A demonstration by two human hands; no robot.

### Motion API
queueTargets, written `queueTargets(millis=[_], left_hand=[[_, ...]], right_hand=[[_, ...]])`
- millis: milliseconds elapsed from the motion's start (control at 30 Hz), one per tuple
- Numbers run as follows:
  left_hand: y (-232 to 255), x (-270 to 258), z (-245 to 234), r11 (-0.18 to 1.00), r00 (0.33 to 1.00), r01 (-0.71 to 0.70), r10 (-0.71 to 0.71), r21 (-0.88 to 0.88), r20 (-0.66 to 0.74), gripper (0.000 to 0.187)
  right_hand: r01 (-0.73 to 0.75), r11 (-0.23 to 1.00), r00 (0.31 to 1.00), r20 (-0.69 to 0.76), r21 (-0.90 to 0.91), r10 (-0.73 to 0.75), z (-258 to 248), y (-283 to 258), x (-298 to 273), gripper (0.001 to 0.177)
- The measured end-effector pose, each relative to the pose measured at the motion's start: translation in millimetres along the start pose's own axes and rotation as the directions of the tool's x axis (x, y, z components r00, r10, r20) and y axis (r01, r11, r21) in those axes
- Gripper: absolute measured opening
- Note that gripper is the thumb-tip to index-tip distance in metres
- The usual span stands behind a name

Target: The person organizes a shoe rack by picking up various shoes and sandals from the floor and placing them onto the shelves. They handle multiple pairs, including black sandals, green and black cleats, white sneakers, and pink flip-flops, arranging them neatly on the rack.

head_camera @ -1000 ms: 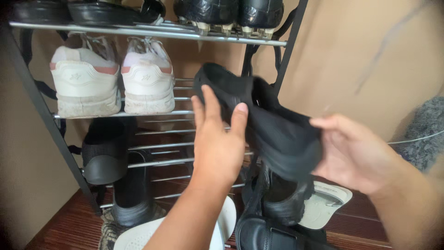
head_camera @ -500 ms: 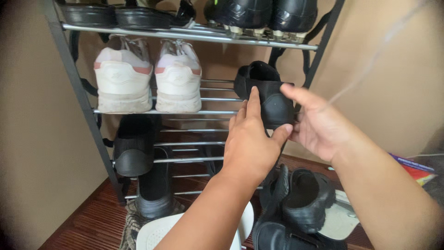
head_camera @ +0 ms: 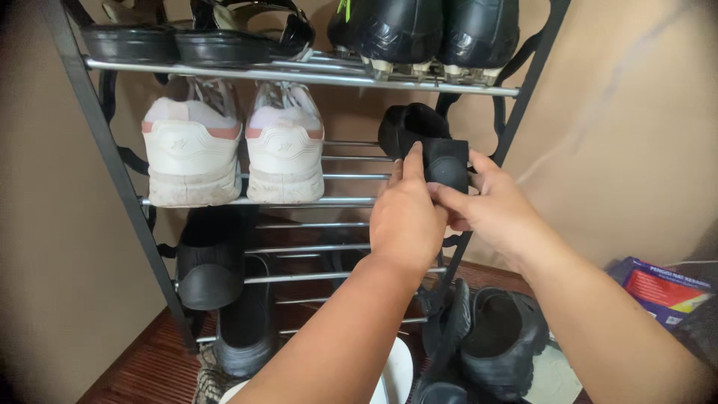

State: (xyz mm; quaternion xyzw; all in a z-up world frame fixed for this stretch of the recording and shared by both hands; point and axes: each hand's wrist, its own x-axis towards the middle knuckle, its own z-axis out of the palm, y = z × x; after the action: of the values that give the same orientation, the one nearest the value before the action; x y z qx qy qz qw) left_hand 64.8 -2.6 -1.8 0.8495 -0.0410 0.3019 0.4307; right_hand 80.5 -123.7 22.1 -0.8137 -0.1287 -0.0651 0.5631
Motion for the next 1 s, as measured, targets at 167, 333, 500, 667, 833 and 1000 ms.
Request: queueTargets(millis=[167,333,500,667,833,1000], left_hand=[[-0.6,2.0,-1.2,0.999,0.997,0.049,-0.049,-0.001,0.061,0.089],[1.1,4.9,8.2,0.998,0.998,0.059,-0.060,0.028,0.033,0.088],[-5.2,9.0,10.1,0.999,0.996,0.049,-0.050,0.014,0.077,0.087],[-0.9,10.1,0.9,0.995,0.985,0.095,-0.090,-0.025,0.148,0.093],[8.4,10.3,-10.0,0.982,0.961,0.180,-0.163,-0.058,0.225,0.115],[10.4,15.3,-3.9,0.988,0.968,0.145,-0.130,-0.059,0.214,0.107]], right_hand=[[0.012,0.998,0.996,-0.092,-0.055,-0.017,0.8,1.6,1.3,0.062],[0.021,0.992,0.988,-0.147,-0.127,-0.040,4.9,-1.0,-2.2,0.064],[0.054,0.980,0.967,-0.235,-0.193,-0.099,6.1,0.9,-6.8,0.070],[0.038,0.899,0.926,-0.324,-0.436,-0.196,-6.6,6.2,-13.2,0.063],[0.283,0.780,0.807,-0.301,-0.558,-0.509,-13.6,14.4,-11.6,0.069],[0.182,0.825,0.865,-0.312,-0.535,-0.393,-0.3,6.8,-12.7,0.073]])
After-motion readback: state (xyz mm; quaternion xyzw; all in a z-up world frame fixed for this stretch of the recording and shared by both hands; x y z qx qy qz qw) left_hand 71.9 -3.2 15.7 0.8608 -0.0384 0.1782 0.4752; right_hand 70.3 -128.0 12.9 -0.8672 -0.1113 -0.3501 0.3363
